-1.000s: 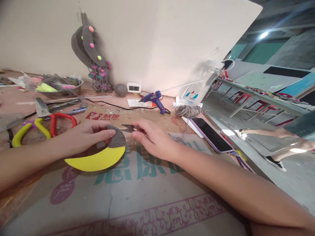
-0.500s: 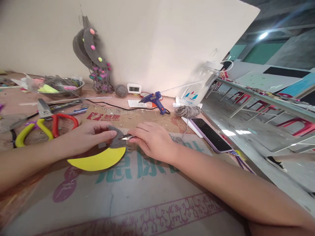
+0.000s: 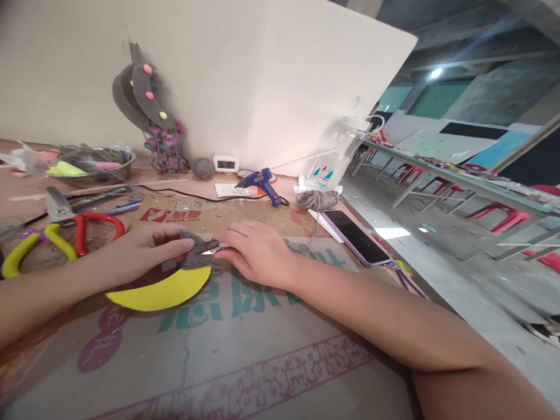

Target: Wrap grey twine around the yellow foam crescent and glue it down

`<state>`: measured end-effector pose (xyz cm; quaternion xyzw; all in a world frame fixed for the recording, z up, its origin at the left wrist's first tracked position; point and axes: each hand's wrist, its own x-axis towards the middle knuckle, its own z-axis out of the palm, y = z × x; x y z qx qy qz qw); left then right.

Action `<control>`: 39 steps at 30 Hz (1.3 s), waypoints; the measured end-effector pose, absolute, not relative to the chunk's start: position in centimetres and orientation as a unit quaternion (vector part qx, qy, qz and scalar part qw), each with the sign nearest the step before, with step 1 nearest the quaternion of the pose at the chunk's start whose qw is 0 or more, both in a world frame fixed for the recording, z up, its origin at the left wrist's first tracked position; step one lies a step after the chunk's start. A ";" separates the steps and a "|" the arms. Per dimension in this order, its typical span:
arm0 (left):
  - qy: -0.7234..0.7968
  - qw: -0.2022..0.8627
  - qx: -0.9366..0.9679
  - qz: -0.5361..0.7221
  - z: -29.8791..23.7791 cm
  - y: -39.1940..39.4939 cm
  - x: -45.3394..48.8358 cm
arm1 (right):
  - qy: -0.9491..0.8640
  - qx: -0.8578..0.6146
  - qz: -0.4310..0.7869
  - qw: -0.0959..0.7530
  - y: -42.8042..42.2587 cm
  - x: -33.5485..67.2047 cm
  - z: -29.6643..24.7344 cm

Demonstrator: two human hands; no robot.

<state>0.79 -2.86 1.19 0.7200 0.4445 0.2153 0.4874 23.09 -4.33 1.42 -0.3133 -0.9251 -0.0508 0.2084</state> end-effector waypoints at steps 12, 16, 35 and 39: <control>0.488 0.509 0.673 0.222 1.2 -3.0 0.7 | -0.839 -0.460 0.121 0.264 -4.1 22.9 1.2; 0.474 0.500 0.686 0.232 1.4 -3.1 0.7 | -0.836 -0.459 0.140 0.267 -4.1 22.9 1.3; 0.431 0.443 0.752 0.228 1.1 -2.9 0.8 | -0.726 -0.456 0.439 0.267 -4.5 20.9 1.7; 0.427 0.432 0.761 0.228 0.9 -3.0 0.8 | -0.742 -0.452 0.420 0.262 -4.5 21.0 1.5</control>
